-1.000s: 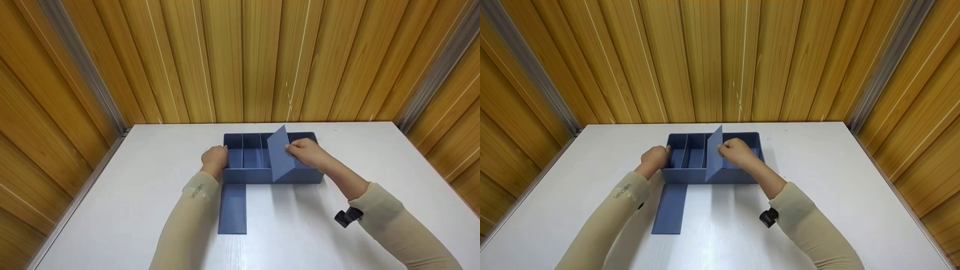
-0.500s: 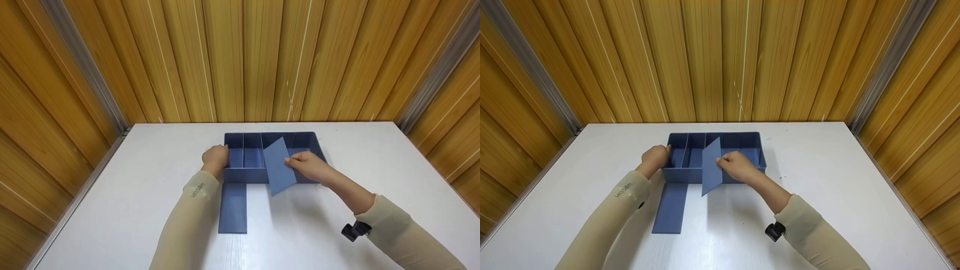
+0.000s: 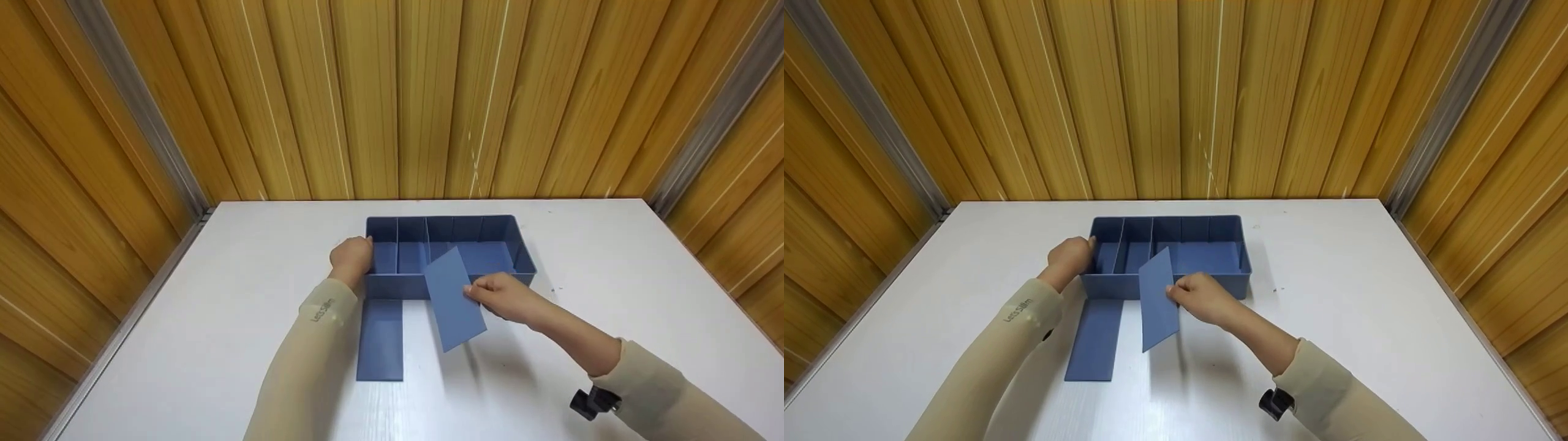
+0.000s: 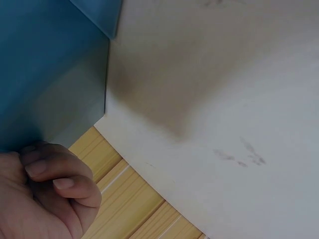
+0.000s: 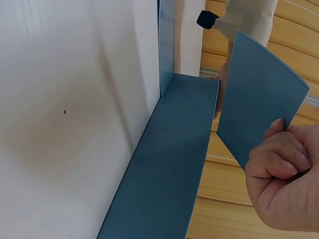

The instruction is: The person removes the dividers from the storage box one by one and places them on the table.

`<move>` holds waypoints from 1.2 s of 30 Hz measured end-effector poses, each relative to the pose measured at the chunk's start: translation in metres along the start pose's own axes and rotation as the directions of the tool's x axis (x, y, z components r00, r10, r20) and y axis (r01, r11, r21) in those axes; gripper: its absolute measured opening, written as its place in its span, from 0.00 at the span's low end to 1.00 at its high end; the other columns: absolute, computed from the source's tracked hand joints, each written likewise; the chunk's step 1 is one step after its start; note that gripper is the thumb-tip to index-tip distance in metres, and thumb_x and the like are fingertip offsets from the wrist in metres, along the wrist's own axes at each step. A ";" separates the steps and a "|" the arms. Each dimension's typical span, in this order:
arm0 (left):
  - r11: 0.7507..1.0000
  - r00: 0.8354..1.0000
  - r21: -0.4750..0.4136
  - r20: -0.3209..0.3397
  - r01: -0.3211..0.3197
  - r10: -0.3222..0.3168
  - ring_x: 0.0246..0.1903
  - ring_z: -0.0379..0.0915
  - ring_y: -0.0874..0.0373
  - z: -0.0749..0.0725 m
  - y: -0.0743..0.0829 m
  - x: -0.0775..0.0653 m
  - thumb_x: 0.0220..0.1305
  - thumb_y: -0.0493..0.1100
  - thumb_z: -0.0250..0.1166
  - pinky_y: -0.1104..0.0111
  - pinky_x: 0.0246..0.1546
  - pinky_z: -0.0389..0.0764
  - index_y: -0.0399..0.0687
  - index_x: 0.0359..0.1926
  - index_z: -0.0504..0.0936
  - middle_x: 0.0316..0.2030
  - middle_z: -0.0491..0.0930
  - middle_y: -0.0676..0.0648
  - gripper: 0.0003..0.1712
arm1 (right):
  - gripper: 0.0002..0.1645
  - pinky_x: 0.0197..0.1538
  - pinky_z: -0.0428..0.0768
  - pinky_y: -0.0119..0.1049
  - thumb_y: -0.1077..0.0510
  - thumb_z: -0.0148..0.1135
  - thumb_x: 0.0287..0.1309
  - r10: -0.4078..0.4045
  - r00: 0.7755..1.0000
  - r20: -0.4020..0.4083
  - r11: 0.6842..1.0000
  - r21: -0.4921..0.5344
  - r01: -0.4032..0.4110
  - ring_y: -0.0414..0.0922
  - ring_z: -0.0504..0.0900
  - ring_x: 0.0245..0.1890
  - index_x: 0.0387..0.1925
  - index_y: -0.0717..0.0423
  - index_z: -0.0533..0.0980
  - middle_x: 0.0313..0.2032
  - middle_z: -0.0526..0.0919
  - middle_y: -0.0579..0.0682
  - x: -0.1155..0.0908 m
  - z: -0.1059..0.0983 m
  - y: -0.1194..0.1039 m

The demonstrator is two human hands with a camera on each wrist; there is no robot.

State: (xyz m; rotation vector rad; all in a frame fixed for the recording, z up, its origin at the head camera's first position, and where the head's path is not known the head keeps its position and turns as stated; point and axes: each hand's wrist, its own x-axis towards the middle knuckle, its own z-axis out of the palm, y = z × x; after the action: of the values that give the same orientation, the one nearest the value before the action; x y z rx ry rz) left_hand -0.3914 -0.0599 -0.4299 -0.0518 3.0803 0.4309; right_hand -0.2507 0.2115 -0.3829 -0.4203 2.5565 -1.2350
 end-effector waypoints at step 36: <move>0.999 1.000 -0.042 -0.015 0.023 -0.024 0.44 0.87 0.46 0.000 -0.004 -0.004 0.83 0.54 0.40 0.52 0.48 0.86 0.38 0.40 0.86 0.45 0.89 0.38 0.32 | 0.23 0.24 0.55 0.30 0.56 0.56 0.74 0.026 0.997 0.067 0.999 0.045 -0.029 0.36 0.57 0.16 0.29 0.73 0.74 0.12 0.60 0.38 0.008 0.054 0.023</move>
State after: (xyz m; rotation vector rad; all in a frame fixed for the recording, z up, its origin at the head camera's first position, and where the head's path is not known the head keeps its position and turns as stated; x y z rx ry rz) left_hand -0.3877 -0.0639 -0.4305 -0.0923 3.0821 0.4964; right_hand -0.2419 0.1839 -0.4346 -0.4087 2.4651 -1.2463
